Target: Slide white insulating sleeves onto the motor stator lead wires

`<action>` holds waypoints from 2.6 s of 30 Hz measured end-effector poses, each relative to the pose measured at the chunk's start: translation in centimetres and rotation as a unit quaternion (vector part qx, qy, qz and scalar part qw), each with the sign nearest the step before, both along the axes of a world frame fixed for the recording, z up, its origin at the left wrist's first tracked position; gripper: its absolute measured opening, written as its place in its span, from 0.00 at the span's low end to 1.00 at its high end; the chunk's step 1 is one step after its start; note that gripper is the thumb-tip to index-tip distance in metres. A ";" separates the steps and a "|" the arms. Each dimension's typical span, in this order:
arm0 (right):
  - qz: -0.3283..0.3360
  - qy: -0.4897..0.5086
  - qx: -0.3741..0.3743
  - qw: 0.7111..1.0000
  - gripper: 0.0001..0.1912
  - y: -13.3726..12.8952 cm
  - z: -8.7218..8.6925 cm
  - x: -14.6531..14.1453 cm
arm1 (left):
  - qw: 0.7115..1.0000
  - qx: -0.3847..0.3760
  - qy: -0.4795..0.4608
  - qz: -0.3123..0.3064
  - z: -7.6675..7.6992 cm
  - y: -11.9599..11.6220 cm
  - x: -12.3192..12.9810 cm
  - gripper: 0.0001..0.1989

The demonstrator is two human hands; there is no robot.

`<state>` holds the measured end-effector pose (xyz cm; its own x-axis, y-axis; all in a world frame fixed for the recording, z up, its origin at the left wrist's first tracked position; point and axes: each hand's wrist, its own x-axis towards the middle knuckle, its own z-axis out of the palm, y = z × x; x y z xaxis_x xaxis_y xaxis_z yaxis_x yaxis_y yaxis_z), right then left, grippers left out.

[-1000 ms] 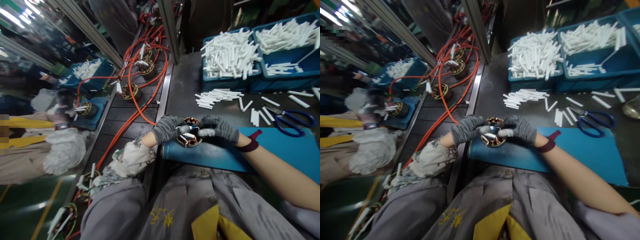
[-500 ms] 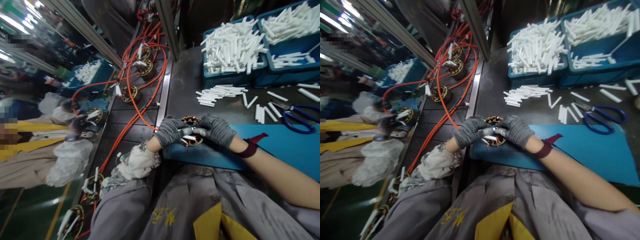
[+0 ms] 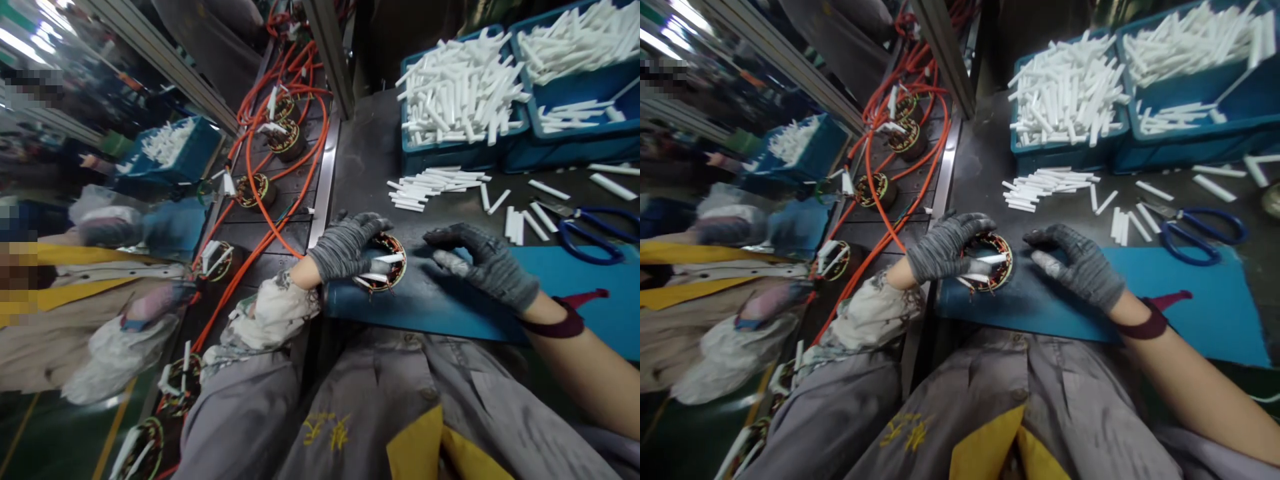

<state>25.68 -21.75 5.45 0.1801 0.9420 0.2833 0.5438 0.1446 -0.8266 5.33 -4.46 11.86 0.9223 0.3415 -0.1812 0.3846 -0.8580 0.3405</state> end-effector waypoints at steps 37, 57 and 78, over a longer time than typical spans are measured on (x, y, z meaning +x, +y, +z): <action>0.129 0.028 0.005 0.991 0.27 4.4 -0.4 -4.6 | 0.945 -0.276 -0.174 0.037 -5.5 1.1 -3.9 0.18; 0.048 0.038 0.016 0.998 0.08 0.8 -1.1 -3.0 | 0.996 -0.035 -0.056 -0.055 -1.3 -1.0 -0.2 0.18; 0.019 -0.290 -0.019 0.957 0.33 2.8 1.1 -3.5 | 0.977 0.161 -0.121 0.064 -8.6 -1.8 -3.0 0.49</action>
<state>22.15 -18.95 6.56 -0.0317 0.9565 0.2901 0.9079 0.1489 -0.3919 2.36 -6.31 3.29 0.8711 0.4599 0.1723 0.4374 -0.8860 0.1537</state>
